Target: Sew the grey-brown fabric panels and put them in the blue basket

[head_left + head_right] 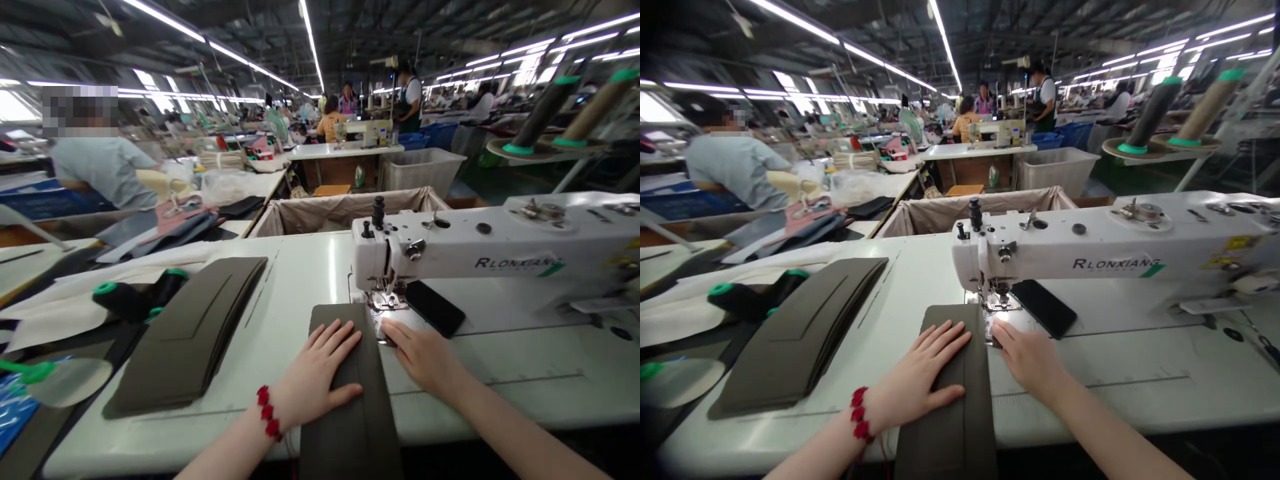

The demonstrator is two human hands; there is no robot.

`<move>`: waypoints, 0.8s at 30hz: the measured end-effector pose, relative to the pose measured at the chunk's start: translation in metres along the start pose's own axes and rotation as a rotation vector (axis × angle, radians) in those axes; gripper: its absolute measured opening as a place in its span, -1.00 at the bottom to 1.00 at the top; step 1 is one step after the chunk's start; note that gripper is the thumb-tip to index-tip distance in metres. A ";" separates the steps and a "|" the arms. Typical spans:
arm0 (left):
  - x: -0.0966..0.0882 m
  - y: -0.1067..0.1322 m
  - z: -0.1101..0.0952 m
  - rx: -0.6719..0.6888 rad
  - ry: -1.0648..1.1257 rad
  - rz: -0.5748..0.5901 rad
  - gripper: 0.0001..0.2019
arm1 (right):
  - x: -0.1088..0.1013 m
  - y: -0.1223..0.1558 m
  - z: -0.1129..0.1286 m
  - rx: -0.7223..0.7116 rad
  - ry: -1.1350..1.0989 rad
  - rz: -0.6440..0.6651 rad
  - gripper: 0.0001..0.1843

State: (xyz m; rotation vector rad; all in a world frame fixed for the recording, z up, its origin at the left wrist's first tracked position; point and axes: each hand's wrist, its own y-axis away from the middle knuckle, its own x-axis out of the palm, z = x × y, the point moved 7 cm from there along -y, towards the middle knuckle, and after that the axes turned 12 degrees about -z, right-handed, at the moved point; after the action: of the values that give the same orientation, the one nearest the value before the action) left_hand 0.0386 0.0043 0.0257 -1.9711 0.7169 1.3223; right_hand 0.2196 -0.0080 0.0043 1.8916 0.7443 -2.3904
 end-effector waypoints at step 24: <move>0.006 -0.016 -0.001 0.007 0.083 -0.020 -0.17 | 0.008 0.001 -0.001 -0.026 0.040 0.042 -0.41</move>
State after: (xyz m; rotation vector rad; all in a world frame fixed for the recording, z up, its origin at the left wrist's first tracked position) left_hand 0.0529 0.0131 0.0233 -2.0316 0.7386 1.2310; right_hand 0.2185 -0.0065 -0.0039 1.9307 0.7266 -2.3137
